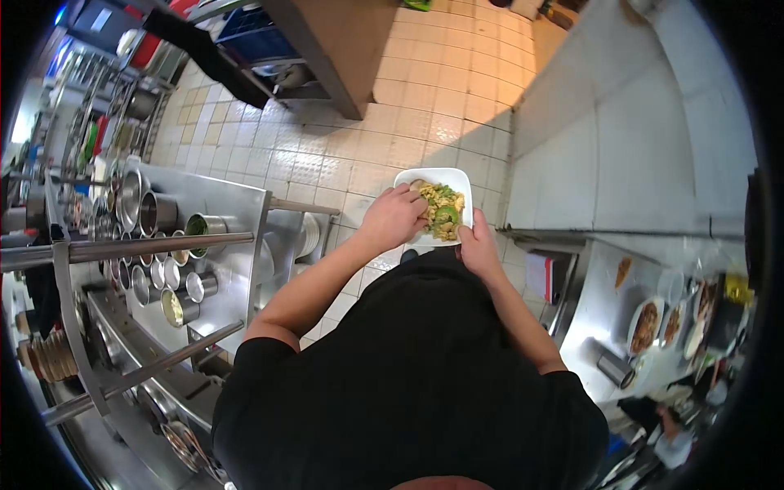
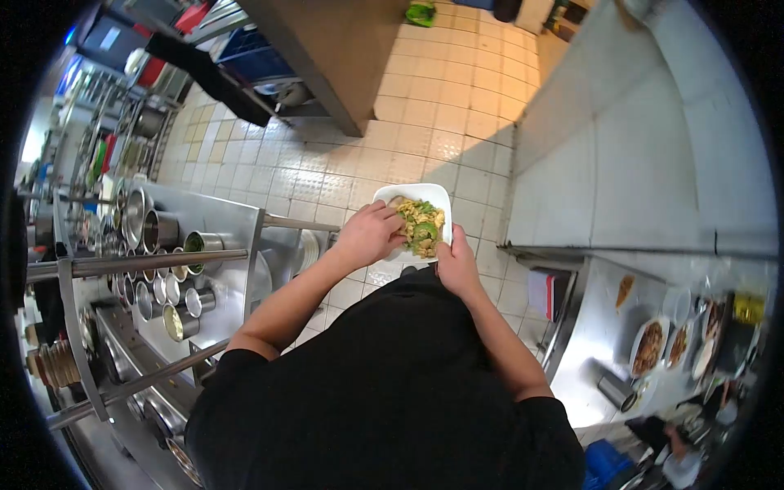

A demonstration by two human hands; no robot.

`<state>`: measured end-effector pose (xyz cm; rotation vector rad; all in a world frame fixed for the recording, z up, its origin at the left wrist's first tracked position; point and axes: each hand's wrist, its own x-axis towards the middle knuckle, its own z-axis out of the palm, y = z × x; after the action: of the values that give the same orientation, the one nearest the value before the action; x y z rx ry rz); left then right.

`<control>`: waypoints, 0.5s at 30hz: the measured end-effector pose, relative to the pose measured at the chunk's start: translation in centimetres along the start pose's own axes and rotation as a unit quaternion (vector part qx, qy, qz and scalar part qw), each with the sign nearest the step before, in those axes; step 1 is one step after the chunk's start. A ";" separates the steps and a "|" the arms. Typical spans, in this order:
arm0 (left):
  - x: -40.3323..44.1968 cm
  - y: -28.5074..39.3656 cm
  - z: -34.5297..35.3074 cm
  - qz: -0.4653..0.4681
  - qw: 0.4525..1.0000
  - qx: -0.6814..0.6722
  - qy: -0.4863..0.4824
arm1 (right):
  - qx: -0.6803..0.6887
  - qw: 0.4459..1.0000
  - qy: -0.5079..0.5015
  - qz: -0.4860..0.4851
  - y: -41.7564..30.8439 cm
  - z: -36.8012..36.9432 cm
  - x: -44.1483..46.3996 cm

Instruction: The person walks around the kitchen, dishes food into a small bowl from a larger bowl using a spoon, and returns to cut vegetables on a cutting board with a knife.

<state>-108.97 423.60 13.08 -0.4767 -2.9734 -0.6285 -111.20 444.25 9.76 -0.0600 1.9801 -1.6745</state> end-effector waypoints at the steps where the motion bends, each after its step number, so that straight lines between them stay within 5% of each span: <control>1: 0.0 -1.5 -0.8 -0.021 1.000 -0.022 0.005 | 0.006 1.000 -0.019 0.002 -0.8 0.8 1.5; 9: 4.0 -11.9 -12.5 -0.290 0.919 -0.267 0.019 | 0.004 0.979 -0.204 0.011 -10.8 5.3 15.6; 12: 6.0 -14.5 -17.3 -0.337 0.860 -0.378 0.069 | -0.030 0.965 -0.258 -0.015 -15.7 6.9 21.1; 15: 7.5 -17.3 -20.8 -0.306 0.895 -0.298 0.131 | -0.061 0.946 -0.316 -0.031 -20.5 9.1 26.2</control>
<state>-121.46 402.31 26.38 0.5323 -2.5819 -1.5273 -135.87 421.76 18.35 -0.6298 1.5874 -1.3374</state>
